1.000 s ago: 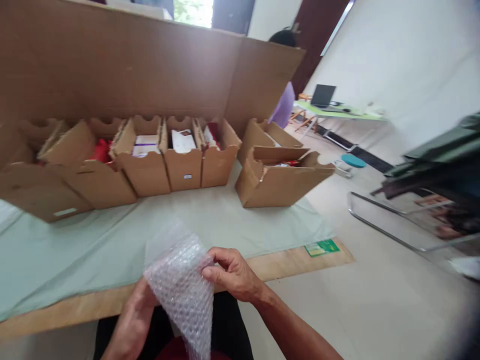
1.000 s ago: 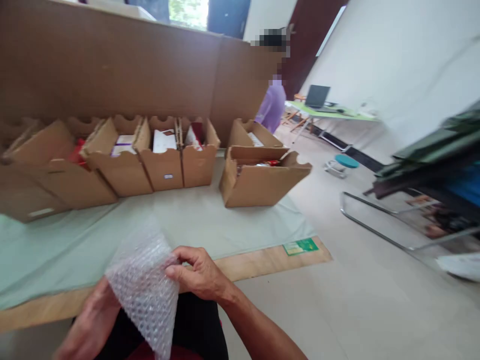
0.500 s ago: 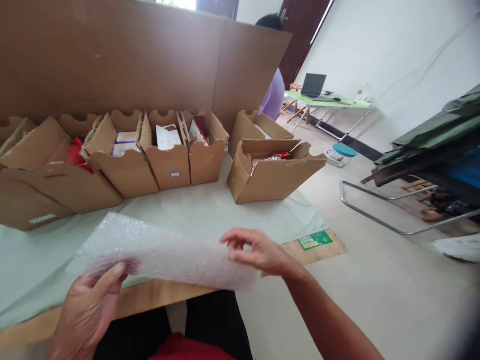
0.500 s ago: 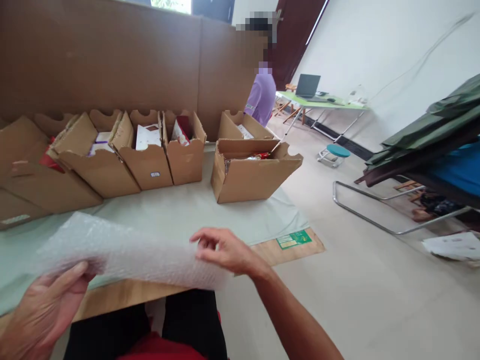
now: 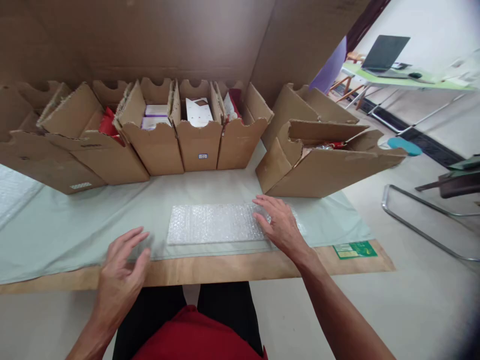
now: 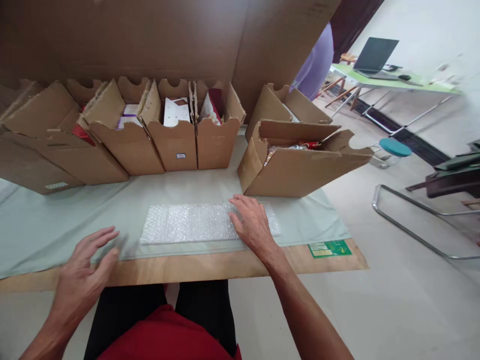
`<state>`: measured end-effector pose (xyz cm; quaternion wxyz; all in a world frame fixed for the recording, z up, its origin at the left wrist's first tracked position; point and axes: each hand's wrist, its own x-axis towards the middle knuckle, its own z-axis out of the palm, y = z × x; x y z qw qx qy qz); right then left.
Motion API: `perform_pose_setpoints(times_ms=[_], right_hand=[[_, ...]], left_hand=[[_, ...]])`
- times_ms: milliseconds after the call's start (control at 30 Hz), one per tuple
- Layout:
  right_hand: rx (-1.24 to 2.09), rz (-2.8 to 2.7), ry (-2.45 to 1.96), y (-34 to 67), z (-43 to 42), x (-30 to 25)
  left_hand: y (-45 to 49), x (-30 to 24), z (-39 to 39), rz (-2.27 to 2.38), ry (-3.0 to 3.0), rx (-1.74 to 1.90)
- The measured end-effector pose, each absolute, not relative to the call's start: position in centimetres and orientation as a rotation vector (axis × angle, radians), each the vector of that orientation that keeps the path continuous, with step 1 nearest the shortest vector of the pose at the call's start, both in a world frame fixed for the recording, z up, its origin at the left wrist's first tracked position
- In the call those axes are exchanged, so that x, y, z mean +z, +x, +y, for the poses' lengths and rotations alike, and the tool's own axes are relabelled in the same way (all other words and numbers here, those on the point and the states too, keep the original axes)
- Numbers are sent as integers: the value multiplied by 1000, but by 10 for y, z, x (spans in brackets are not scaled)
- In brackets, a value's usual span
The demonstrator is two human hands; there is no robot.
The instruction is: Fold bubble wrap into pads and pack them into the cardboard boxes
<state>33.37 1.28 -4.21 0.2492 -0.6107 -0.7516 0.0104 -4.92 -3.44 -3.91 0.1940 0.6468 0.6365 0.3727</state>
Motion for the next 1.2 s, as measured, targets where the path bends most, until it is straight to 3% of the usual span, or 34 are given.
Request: perform_pose_setpoints(times_ms=[233,467,800,1067,1200], right_hand=[[6,-2172,-1740,329,26,-50],[-320,-2114,-1582,325,12,-57],[-283,-2117,-1352,319,-14,-20],[-264,-2203,-1451,329,-39,22],[-108,-2374,-1397,322,-59,27]], left_hand=[[4,-42,21,1334,2516,772],[28,-34,41,1232,2705,579],[42,-12,70,1034,2746,393],[-3,32,34,1270,2862,761],[-41,9,-10,1235,2808,552]])
